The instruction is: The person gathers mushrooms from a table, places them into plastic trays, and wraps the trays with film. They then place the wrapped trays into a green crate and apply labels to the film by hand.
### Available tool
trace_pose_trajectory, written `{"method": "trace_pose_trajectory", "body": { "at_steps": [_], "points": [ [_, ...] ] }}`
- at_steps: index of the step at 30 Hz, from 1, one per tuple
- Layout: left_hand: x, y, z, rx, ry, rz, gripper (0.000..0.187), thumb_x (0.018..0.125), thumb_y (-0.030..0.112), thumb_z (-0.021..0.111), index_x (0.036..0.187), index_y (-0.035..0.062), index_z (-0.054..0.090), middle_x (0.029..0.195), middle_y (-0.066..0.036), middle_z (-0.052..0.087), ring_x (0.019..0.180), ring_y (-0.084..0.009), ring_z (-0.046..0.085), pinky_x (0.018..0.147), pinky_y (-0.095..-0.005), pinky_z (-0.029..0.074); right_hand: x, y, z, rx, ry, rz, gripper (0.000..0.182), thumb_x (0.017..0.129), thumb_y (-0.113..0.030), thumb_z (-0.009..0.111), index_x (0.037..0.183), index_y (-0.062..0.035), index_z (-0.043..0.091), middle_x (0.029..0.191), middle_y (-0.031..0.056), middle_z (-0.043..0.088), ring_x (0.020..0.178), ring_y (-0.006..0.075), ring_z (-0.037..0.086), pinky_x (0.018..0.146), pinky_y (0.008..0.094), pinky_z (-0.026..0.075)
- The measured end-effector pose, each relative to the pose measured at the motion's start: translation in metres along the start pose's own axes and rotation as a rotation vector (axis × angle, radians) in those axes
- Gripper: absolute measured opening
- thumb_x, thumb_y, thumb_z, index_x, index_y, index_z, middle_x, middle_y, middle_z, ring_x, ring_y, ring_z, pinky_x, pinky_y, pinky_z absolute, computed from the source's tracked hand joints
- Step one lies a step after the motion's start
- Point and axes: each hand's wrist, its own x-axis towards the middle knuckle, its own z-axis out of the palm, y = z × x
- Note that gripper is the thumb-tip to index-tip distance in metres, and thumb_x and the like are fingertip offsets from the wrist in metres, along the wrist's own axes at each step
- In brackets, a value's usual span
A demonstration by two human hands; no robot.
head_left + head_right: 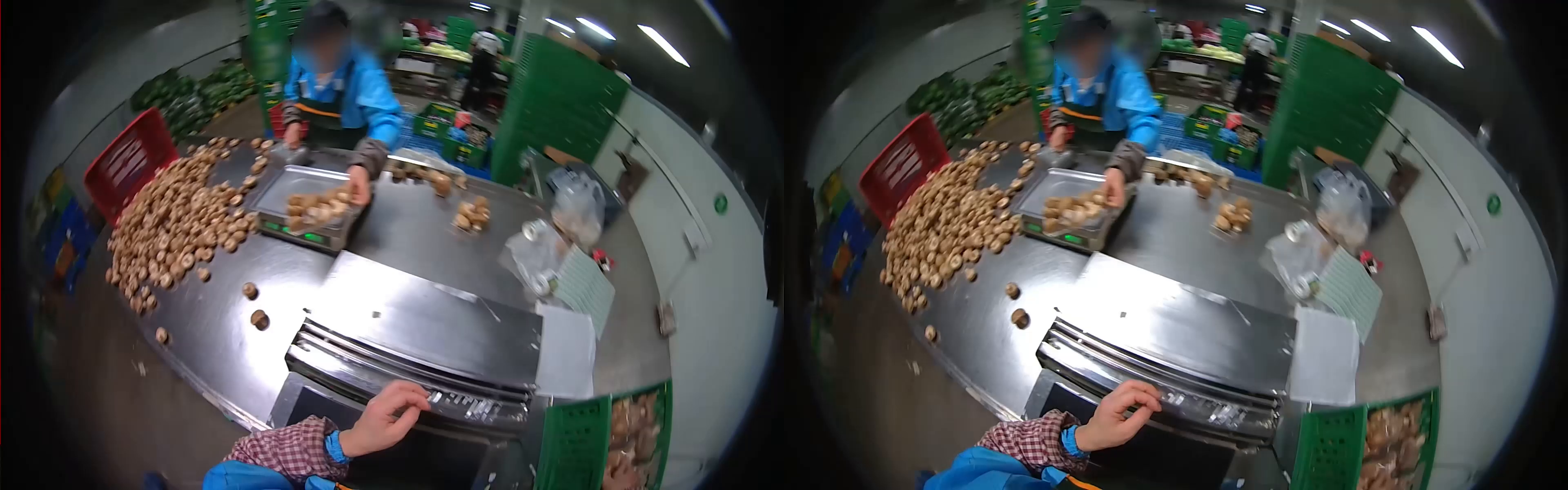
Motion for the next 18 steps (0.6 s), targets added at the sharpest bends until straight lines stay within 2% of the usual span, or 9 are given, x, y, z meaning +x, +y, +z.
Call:
{"method": "trace_pose_trajectory", "body": {
  "at_steps": [4,6,7,12,14,15,16,17,18],
  "points": [
    [0.010,-0.013,-0.077,0.472,0.297,0.188,0.033,0.070,0.001,0.060,0.103,0.0048,0.055,0.111,-0.015,0.049,0.107,-0.0315,0.045,0.090,-0.0377,0.036,-0.003,-0.113,-0.111,0.462,0.490,-0.463,0.067,0.084,-0.041,0.052,0.135,-0.0032,0.030,0.136,0.0247,0.031,0.125,0.0394,0.029,0.104,0.0459,0.024],
    [0.030,-0.017,-0.108,0.648,0.411,0.177,0.050,0.068,0.007,0.063,0.115,0.0053,0.048,0.122,-0.020,0.039,0.115,-0.0377,0.036,0.096,-0.0435,0.029,0.037,-0.169,-0.074,1.241,0.246,-0.603,0.039,0.090,-0.009,0.041,0.128,-0.0010,0.040,0.128,0.0149,0.042,0.118,0.0247,0.040,0.101,0.0330,0.028],
    [0.045,-0.021,-0.119,0.750,0.450,0.182,0.060,0.067,0.011,0.066,0.122,0.0056,0.043,0.127,-0.023,0.034,0.119,-0.0394,0.031,0.098,-0.0449,0.026,-0.001,-0.234,-0.108,1.091,0.105,-0.696,0.033,0.089,-0.011,0.042,0.121,-0.0004,0.046,0.124,0.0107,0.045,0.116,0.0200,0.040,0.100,0.0315,0.028],
    [0.125,-0.081,-0.148,0.875,0.490,0.141,0.091,0.052,0.030,0.077,0.131,0.0107,0.036,0.129,-0.018,0.038,0.124,-0.0418,0.027,0.097,-0.0532,0.024,-0.063,-0.492,-0.107,1.040,-0.134,-1.468,0.047,0.089,-0.031,0.046,0.125,-0.0009,0.043,0.141,0.0162,0.026,0.130,0.0309,0.025,0.104,0.0420,0.022],
    [0.143,-0.108,-0.152,0.926,0.449,0.034,0.100,0.044,0.030,0.081,0.132,0.0227,0.036,0.133,-0.008,0.037,0.128,-0.0386,0.025,0.101,-0.0545,0.021,-0.015,-0.609,-0.056,0.845,0.137,-1.932,0.052,0.090,-0.036,0.045,0.130,-0.0042,0.040,0.145,0.0116,0.020,0.132,0.0358,0.018,0.106,0.0411,0.017],
    [0.146,-0.112,-0.159,0.878,0.312,-0.083,0.113,0.041,0.026,0.082,0.138,0.0278,0.024,0.137,-0.008,0.031,0.124,-0.0443,0.022,0.094,-0.0664,0.019,-0.039,-0.648,-0.060,0.901,0.112,-2.074,0.052,0.090,-0.036,0.045,0.130,-0.0042,0.040,0.145,0.0116,0.020,0.132,0.0358,0.018,0.106,0.0411,0.017],
    [0.147,-0.118,-0.159,0.877,0.253,-0.096,0.109,0.046,0.029,0.080,0.139,0.0286,0.022,0.137,-0.003,0.031,0.126,-0.0415,0.022,0.096,-0.0650,0.019,-0.058,-0.665,-0.067,0.669,0.266,-2.019,0.060,0.086,-0.038,0.051,0.133,-0.0040,0.034,0.141,0.0168,0.025,0.130,0.0368,0.022,0.105,0.0430,0.022],
    [0.195,-0.231,-0.140,1.232,0.922,0.371,0.102,0.060,0.029,0.074,0.141,0.0302,0.011,0.138,-0.003,0.031,0.131,-0.0361,0.017,0.099,-0.0632,0.017,-0.072,-0.681,-0.063,0.436,0.424,-1.906,0.071,0.082,-0.039,0.057,0.136,-0.0038,0.027,0.137,0.0219,0.030,0.127,0.0377,0.027,0.103,0.0449,0.026],
    [0.187,-0.241,-0.161,1.261,0.954,0.337,0.102,0.060,0.029,0.074,0.141,0.0302,0.011,0.138,-0.003,0.031,0.131,-0.0361,0.017,0.099,-0.0632,0.017,-0.076,-0.707,-0.044,0.644,0.066,-1.948,0.075,0.081,-0.039,0.059,0.139,-0.0097,0.021,0.141,0.0174,0.025,0.128,0.0377,0.025,0.105,0.0446,0.025]
  ]
}}
